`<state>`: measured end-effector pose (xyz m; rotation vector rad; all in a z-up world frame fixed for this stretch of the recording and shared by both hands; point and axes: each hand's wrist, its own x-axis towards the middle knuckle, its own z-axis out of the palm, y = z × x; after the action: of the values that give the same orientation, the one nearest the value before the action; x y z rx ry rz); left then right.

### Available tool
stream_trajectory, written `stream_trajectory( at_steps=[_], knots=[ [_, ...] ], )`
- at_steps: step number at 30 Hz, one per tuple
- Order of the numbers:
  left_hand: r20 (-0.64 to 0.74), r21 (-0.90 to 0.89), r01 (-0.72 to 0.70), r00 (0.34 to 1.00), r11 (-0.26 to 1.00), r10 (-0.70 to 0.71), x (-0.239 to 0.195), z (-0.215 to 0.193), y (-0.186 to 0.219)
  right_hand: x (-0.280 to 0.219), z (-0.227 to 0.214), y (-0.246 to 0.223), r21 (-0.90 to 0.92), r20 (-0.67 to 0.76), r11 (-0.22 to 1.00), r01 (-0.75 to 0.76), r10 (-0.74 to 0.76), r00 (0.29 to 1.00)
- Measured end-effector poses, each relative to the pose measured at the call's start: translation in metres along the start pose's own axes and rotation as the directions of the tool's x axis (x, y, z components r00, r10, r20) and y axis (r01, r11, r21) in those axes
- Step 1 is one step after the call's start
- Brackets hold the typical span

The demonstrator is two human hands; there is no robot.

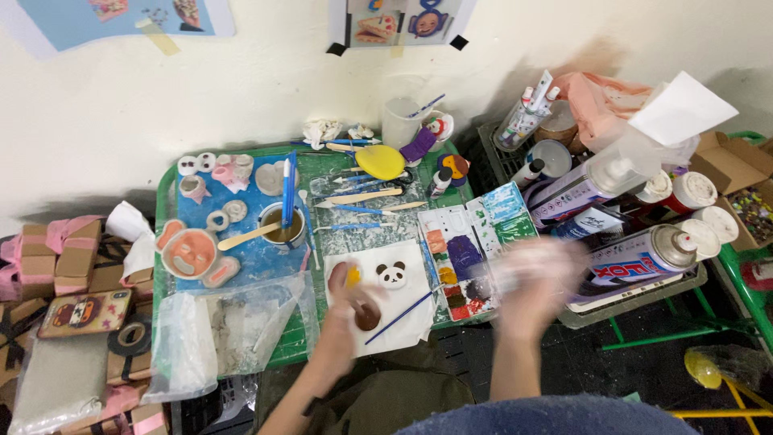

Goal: The person paints small clay figures of a panda and other shapes using a fine-tipped brush and liquid colors from a palette.

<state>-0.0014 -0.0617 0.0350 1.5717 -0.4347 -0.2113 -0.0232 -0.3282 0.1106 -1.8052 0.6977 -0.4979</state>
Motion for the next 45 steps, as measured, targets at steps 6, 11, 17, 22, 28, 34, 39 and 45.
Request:
stream_trajectory(
  at_steps=[6,11,17,22,28,34,39,45],
  knots=[
    [-0.469,-0.643,-0.344,0.883,0.684,0.003,0.011,0.001,0.046,-0.002,0.029,-0.001,0.137,-0.431,0.936,0.325,-0.239,0.870],
    [-0.669,-0.432,-0.598,0.715,0.675,0.206,0.013,0.009,0.060,0.001,0.039,0.025,0.205,-0.388,0.929,0.307,-0.211,0.897],
    [-0.643,-0.383,-0.548,0.736,0.744,0.212,0.011,-0.001,0.061,0.007,0.058,0.096,0.817,-0.069,0.527,0.235,-0.315,0.947],
    [-0.477,-0.354,-0.440,0.844,0.826,0.245,0.007,-0.005,0.068,-0.026,0.095,0.096,0.214,-0.010,0.834,0.509,-0.519,0.855],
    [-0.483,-0.062,-0.476,0.784,0.877,0.391,0.004,0.009,0.068,-0.103,0.108,0.010,0.365,0.215,0.727,0.582,-0.674,0.707],
    [-0.513,0.178,-0.468,0.707,0.865,0.488,0.020,-0.009,0.056,-0.044,0.088,0.001,0.886,-0.171,0.395,0.244,-0.211,0.962],
    [-0.425,-0.135,-0.594,0.758,0.793,0.495,0.023,-0.014,0.074,-0.033,0.100,0.014,0.758,0.000,0.620,0.202,-0.310,0.951],
    [-0.491,-0.093,-0.395,0.817,0.914,0.303,0.018,-0.003,0.093,-0.078,0.132,0.042,0.273,0.230,0.864,0.422,-0.485,0.844]
  ],
)
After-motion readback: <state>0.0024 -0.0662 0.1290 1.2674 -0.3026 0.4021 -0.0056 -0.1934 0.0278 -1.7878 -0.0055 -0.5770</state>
